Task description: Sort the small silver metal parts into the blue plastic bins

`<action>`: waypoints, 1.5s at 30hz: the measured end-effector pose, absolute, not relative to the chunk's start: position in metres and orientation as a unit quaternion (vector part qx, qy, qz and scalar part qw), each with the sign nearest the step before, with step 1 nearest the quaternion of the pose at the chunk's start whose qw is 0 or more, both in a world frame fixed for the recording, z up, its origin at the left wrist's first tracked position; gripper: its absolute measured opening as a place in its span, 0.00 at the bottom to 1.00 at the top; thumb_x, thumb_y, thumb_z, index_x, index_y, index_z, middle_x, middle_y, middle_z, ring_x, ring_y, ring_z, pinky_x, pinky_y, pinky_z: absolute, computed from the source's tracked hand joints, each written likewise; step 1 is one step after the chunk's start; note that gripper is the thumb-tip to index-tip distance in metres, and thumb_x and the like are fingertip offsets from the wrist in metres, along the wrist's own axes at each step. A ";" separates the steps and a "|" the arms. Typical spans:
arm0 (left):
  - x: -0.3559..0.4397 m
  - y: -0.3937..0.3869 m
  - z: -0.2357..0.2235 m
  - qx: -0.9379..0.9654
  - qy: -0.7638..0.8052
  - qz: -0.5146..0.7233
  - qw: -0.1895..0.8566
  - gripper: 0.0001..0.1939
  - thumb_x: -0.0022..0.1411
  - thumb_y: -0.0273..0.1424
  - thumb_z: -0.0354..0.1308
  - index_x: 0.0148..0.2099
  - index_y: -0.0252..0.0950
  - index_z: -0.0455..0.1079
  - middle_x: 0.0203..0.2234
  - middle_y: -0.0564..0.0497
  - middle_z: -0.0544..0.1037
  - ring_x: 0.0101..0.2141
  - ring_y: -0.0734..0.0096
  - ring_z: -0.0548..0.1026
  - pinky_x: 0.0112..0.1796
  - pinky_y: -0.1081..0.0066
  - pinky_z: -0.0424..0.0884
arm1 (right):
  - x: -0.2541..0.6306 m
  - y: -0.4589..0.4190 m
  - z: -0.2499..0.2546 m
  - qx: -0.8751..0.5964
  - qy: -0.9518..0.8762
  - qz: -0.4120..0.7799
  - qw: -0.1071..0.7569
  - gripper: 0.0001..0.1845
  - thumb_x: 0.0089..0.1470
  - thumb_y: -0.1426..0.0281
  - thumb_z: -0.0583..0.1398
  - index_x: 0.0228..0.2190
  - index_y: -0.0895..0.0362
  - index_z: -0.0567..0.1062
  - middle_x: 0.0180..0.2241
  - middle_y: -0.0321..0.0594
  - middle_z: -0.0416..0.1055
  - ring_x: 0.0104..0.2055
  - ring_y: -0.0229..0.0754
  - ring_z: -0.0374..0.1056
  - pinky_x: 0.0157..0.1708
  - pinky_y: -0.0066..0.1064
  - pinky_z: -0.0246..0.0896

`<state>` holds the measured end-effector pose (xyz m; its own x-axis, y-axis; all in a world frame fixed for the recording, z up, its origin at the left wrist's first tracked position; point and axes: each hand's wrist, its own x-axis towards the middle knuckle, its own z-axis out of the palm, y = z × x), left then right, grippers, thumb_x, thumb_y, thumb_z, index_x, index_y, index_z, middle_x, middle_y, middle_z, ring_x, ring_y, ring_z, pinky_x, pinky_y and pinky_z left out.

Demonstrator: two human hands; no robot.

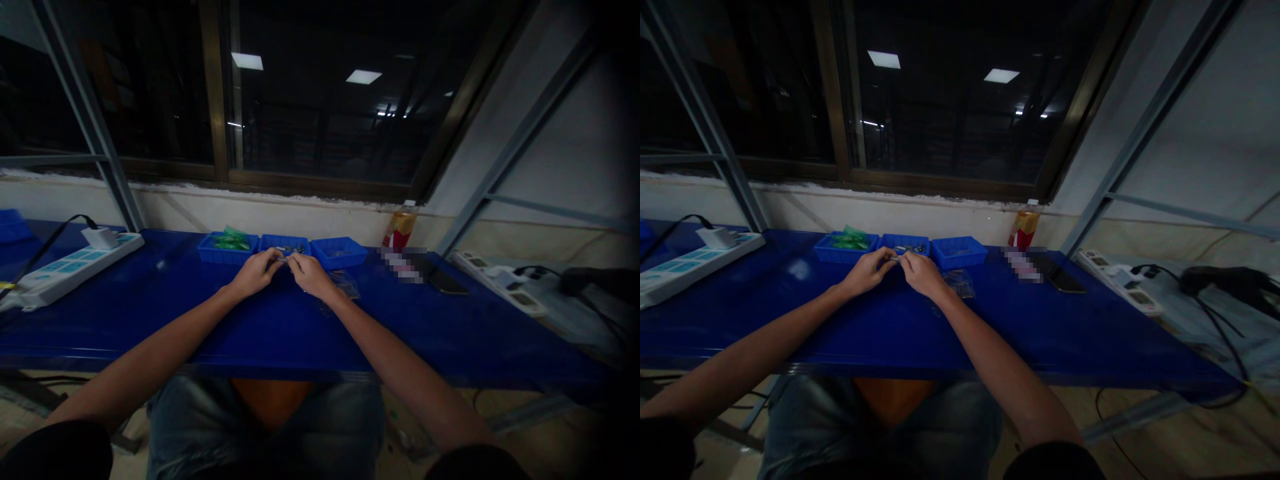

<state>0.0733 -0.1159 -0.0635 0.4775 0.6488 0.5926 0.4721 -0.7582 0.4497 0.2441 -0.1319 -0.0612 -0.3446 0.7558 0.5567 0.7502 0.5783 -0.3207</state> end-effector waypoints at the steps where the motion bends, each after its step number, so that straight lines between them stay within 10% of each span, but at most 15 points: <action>1: 0.073 -0.116 -0.062 0.851 0.335 0.389 0.110 0.10 0.62 0.33 0.46 0.41 0.34 0.65 0.30 0.50 0.73 0.31 0.69 0.71 0.33 0.72 0.64 | 0.245 -0.132 -0.061 -0.457 -0.818 0.006 0.349 0.12 0.59 0.65 0.48 0.33 0.57 0.68 0.27 0.37 0.68 0.28 0.36 0.64 0.30 0.26 0.55; 5: 0.073 -0.116 -0.060 0.851 0.355 0.367 0.122 0.16 0.65 0.35 0.40 0.32 0.34 0.66 0.25 0.51 0.72 0.27 0.71 0.70 0.31 0.72 0.63 | 0.246 -0.137 -0.058 -0.434 -0.826 -0.011 0.360 0.15 0.53 0.66 0.55 0.44 0.56 0.64 0.31 0.37 0.69 0.31 0.36 0.64 0.32 0.27 0.57; 13: 0.075 -0.112 -0.071 0.832 0.374 0.354 0.207 0.23 0.66 0.41 0.34 0.38 0.34 0.68 0.24 0.51 0.73 0.27 0.71 0.72 0.31 0.72 0.66 | 0.256 -0.136 -0.044 -0.443 -0.801 -0.092 0.393 0.11 0.58 0.66 0.49 0.32 0.56 0.69 0.30 0.40 0.69 0.33 0.38 0.64 0.35 0.28 0.56; 19: 0.087 -0.126 -0.075 0.930 0.277 0.240 0.025 0.15 0.63 0.36 0.46 0.47 0.38 0.67 0.39 0.47 0.72 0.41 0.65 0.70 0.41 0.67 0.64 | 0.277 -0.101 -0.042 -0.540 -0.723 -0.172 0.396 0.13 0.55 0.62 0.52 0.31 0.58 0.70 0.30 0.43 0.69 0.35 0.43 0.63 0.38 0.32 0.56; 26: 0.110 -0.132 -0.070 0.933 0.317 0.158 -0.056 0.26 0.54 0.54 0.47 0.40 0.37 0.70 0.35 0.46 0.73 0.39 0.55 0.71 0.41 0.56 0.62 | 0.278 -0.102 -0.050 -0.550 -0.751 -0.169 0.324 0.11 0.54 0.65 0.53 0.30 0.59 0.72 0.29 0.43 0.70 0.37 0.44 0.62 0.40 0.35 0.54; 38: 0.110 -0.124 -0.075 0.906 0.394 0.153 -0.036 0.21 0.59 0.44 0.46 0.46 0.36 0.67 0.44 0.43 0.73 0.43 0.53 0.71 0.41 0.56 0.66 | 0.263 -0.120 -0.058 -0.496 -0.835 0.016 0.240 0.12 0.56 0.67 0.50 0.32 0.57 0.72 0.32 0.40 0.72 0.34 0.37 0.66 0.34 0.28 0.55; 45: 0.097 -0.106 -0.075 0.889 0.401 0.219 0.040 0.11 0.57 0.33 0.48 0.37 0.34 0.70 0.31 0.47 0.77 0.33 0.65 0.74 0.33 0.69 0.66 | 0.266 -0.119 -0.060 -0.485 -0.829 0.035 0.276 0.10 0.55 0.66 0.52 0.34 0.57 0.71 0.29 0.38 0.70 0.30 0.36 0.64 0.31 0.27 0.54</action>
<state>0.0974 -0.1057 -0.0747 0.5824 0.7298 0.3581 0.6950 -0.6755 0.2464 0.2656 -0.1192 -0.0604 -0.3770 0.8237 0.4236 0.7852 0.5268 -0.3254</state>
